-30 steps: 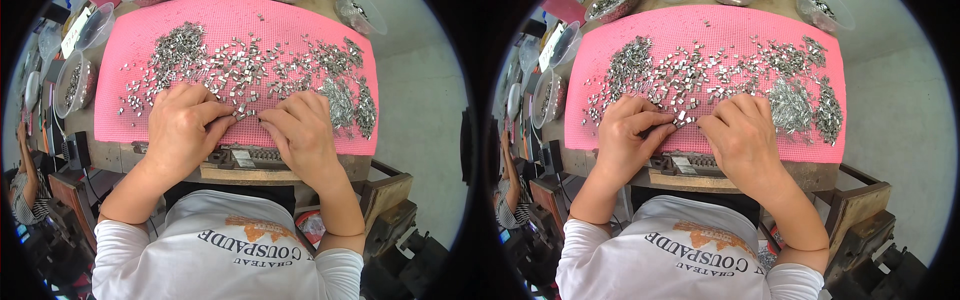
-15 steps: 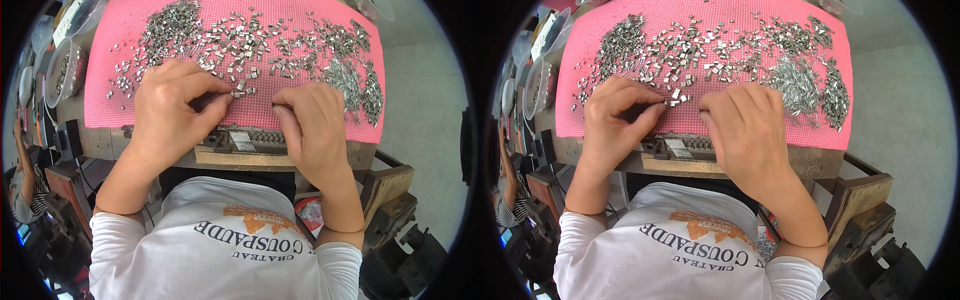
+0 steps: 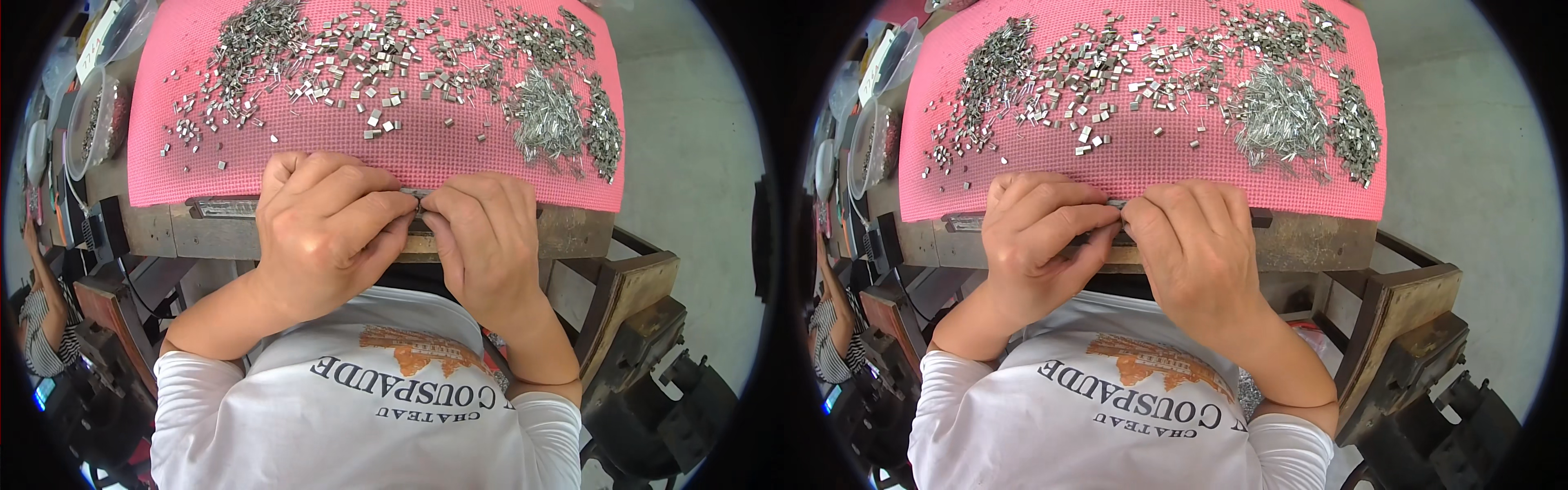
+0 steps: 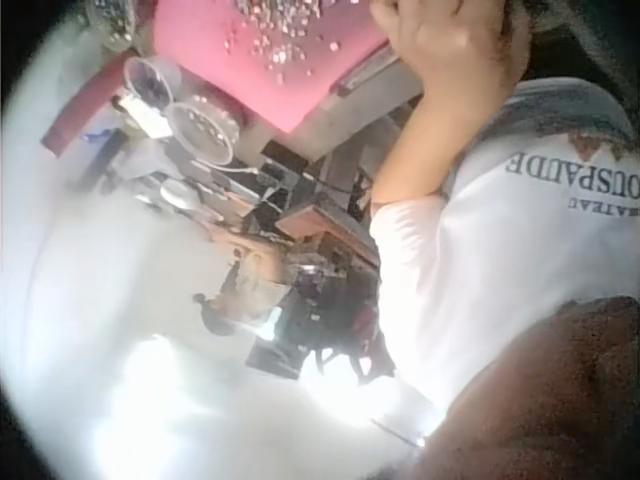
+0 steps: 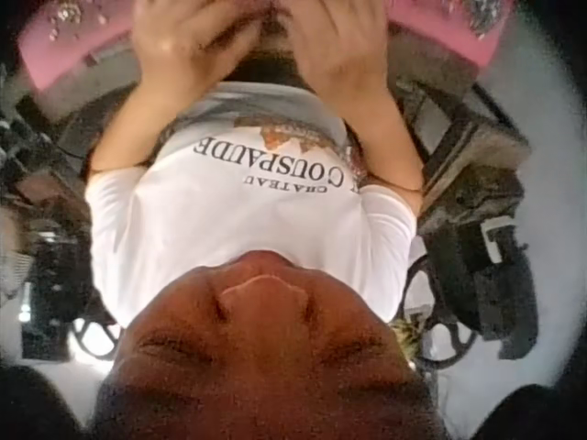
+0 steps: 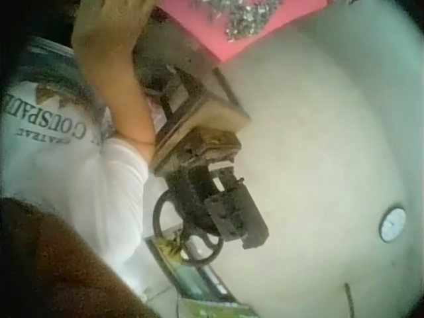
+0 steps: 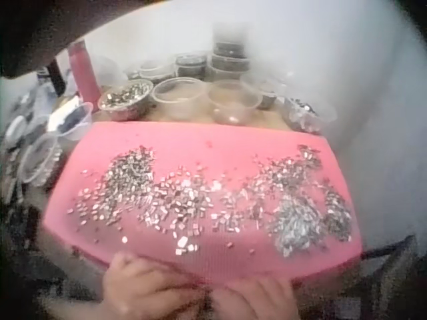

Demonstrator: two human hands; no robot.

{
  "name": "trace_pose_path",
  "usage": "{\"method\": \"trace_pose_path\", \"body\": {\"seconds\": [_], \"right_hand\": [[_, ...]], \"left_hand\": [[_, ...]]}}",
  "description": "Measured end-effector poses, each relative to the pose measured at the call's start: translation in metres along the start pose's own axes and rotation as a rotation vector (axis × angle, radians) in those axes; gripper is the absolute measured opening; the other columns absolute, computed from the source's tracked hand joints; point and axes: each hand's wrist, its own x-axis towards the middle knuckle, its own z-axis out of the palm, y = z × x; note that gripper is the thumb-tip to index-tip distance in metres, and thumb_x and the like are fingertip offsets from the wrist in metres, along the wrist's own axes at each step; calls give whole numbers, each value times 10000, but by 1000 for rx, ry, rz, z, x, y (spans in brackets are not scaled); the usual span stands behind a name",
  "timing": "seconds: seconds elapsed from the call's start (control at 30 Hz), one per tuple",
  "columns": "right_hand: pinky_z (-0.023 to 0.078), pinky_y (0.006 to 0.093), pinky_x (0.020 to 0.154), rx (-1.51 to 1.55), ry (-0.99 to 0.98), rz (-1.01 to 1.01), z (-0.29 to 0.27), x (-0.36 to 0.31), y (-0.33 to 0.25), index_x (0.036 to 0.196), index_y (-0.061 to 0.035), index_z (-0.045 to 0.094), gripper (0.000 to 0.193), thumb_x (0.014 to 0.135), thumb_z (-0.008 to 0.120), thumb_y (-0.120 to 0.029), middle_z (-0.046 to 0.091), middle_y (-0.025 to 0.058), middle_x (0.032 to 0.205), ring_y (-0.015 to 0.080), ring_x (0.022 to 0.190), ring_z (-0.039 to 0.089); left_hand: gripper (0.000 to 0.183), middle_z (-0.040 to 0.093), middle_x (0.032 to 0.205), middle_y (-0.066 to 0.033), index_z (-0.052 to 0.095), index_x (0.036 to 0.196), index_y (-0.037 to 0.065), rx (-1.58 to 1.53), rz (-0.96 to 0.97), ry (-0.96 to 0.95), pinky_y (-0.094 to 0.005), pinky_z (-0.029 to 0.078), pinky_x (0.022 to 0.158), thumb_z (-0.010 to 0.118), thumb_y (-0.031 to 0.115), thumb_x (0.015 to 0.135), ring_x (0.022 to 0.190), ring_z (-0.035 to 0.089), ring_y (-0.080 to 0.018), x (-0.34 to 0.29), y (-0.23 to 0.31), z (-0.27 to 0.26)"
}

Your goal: The person places small metal components into a metal fixture by hand, inserts the fixture into a manual press, operates the machine wheel, and unloads and reloads the fixture with metal pieces.

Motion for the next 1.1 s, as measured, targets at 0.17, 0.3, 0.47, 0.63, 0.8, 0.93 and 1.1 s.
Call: {"method": "trace_pose_path", "body": {"seconds": [0.17,0.3,0.47,0.63,0.8,0.93,1.1], "right_hand": [[441,397,796,-54,40,-42,8,-1,4,1046,-43,668,266,784,701,-73,640,63,1007,246,906,621],[443,406,795,-23,65,-41,8,-1,3,1056,-37,666,301,761,726,-44,638,69,1006,256,901,619],[448,414,797,61,41,10,1,-1,3,1043,-39,662,297,764,754,-1,646,91,1000,286,894,619],[461,415,797,93,32,35,1,0,3,1032,-43,661,278,778,757,19,663,108,988,308,890,626],[458,410,787,71,49,35,5,3,4,1020,-46,659,278,771,760,20,667,94,949,303,864,623],[455,406,771,77,51,37,5,4,4,1014,-47,663,273,768,761,21,668,93,945,296,850,619],[450,396,750,99,55,22,3,4,2,999,-48,696,261,758,760,29,668,86,951,281,838,617]], "left_hand": [[229,734,908,35,780,878,145,43,-1,24,-346,407,755,855,107,665,848,654,-175,0,0,2],[238,738,909,36,793,895,150,-13,-45,-18,-343,415,764,863,110,670,867,652,-176,-1,-5,-2],[232,740,910,37,797,901,155,-39,-77,-26,-340,427,783,869,116,684,876,648,-185,-1,-6,-3],[251,742,921,0,785,917,125,-47,-99,-50,-351,447,793,873,90,685,887,651,-217,0,-3,-7],[260,736,928,-39,773,931,99,-42,-103,-70,-359,464,802,849,37,689,892,652,-247,3,-1,-3],[285,729,923,-41,762,945,93,-51,-108,-58,-358,465,808,805,1,679,890,653,-247,2,-1,-3],[297,730,924,-47,752,963,78,-64,-116,-75,-362,474,816,769,-27,685,890,659,-251,1,-2,-6]]}}
